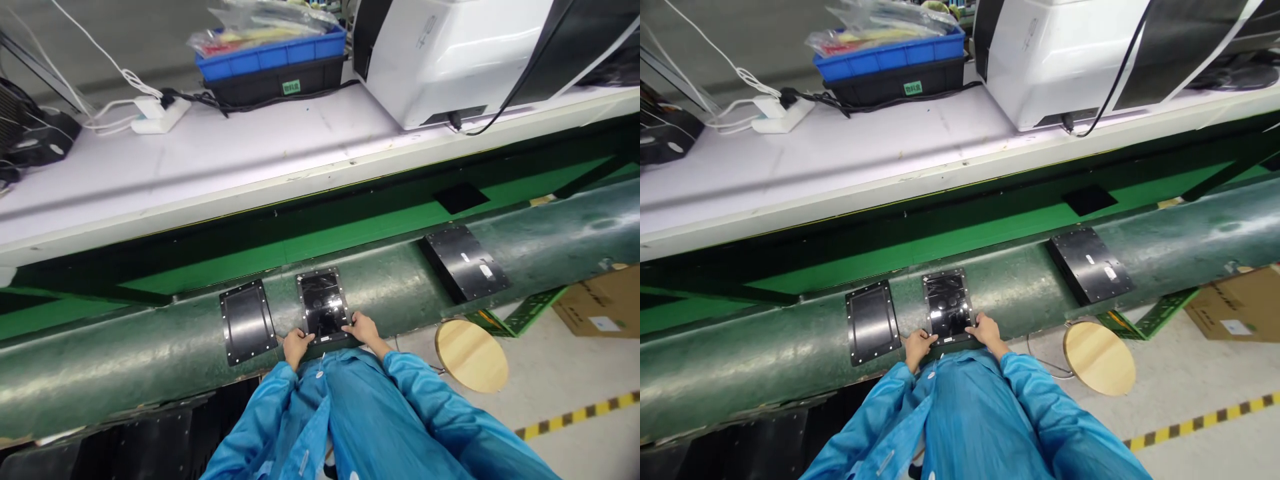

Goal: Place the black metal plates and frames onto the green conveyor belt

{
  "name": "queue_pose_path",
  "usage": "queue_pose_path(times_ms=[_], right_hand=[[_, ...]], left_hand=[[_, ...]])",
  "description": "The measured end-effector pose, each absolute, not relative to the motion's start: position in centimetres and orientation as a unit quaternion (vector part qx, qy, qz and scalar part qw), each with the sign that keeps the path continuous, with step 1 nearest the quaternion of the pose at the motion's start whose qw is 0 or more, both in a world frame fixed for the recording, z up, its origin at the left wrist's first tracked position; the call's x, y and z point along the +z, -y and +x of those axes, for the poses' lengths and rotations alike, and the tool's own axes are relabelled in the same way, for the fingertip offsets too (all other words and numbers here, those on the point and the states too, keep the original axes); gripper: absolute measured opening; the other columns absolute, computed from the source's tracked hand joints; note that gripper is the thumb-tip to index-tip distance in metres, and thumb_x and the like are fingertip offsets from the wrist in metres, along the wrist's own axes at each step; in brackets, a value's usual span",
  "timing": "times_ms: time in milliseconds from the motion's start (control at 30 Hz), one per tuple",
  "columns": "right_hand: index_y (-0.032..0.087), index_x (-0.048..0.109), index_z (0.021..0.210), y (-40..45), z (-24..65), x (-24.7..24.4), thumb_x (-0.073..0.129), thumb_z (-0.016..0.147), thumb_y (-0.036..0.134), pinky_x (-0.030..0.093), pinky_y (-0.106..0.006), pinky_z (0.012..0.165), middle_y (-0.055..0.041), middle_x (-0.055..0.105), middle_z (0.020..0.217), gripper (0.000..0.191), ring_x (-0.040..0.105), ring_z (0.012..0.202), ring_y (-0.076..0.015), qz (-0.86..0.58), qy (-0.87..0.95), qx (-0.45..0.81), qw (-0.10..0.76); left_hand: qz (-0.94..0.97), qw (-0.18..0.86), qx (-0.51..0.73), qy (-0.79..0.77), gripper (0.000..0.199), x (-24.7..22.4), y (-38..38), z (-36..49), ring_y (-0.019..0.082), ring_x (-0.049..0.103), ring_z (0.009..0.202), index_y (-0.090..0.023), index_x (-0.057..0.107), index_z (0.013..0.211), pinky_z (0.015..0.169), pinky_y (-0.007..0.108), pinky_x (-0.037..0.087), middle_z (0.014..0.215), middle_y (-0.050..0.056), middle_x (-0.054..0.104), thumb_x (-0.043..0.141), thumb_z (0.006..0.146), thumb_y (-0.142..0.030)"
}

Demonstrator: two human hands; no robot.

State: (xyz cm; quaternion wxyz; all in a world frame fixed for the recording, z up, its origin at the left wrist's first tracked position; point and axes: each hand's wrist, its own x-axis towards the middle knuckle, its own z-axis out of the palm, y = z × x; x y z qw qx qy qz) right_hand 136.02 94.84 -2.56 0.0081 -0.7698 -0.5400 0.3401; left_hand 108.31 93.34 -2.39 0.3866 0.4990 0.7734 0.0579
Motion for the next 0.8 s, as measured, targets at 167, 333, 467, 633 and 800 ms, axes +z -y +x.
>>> queue_pose_path(times_ms=[167,333,467,633,800], right_hand=[[0.022,0.069,0.102,-93.6,136.0,-2.3,0.085,0.083,0.049,0.044,-0.029,0.075,-0.0075,0.079,0.1,0.036,0.075,0.099,-0.0253,-0.769,0.532,0.354,0.007],[0.021,0.074,0.098,-94.2,135.6,-1.6,0.085,0.083,0.05,0.046,-0.03,0.076,-0.0121,0.08,0.106,0.034,0.075,0.102,-0.0274,-0.774,0.52,0.36,-0.036],[0.02,0.076,0.097,-94.7,135.4,-1.6,0.084,0.084,0.051,0.047,-0.031,0.077,-0.0128,0.08,0.108,0.035,0.075,0.103,-0.0275,-0.776,0.512,0.363,-0.057],[0.021,0.074,0.095,-95.0,134.9,-1.7,0.081,0.087,0.05,0.047,-0.031,0.076,-0.0127,0.079,0.106,0.032,0.074,0.101,-0.0265,-0.778,0.508,0.362,-0.072],[0.023,0.071,0.095,-93.8,135.0,-2.2,0.081,0.088,0.051,0.045,-0.03,0.074,-0.0093,0.079,0.101,0.031,0.074,0.098,-0.0256,-0.776,0.519,0.357,-0.03]], left_hand=[[0.469,0.447,0.018,-0.762,0.03,-1.9,-93.2,108.2,0.019,0.072,0.059,-0.023,0.056,0.075,0.065,0.026,0.049,0.054,-0.002,0.065,0.076,0.091,-0.04],[0.502,0.431,-0.054,-0.748,0.035,-1.5,-93.8,108.0,0.02,0.073,0.065,-0.023,0.056,0.072,0.067,0.028,0.048,0.062,0.003,0.071,0.073,0.093,-0.046],[0.536,0.39,-0.101,-0.742,0.036,-1.2,-94.5,108.2,0.027,0.076,0.09,-0.023,0.06,0.071,0.074,0.031,0.049,0.081,0.007,0.078,0.073,0.089,-0.051],[0.538,0.388,-0.115,-0.739,0.036,-1.1,-95.1,108.3,0.027,0.075,0.094,-0.024,0.059,0.069,0.073,0.032,0.045,0.087,0.007,0.079,0.073,0.089,-0.05],[0.572,0.384,-0.102,-0.717,0.034,-1.3,-94.6,107.4,0.025,0.074,0.092,-0.022,0.062,0.072,0.073,0.03,0.043,0.084,0.005,0.077,0.072,0.091,-0.048]])
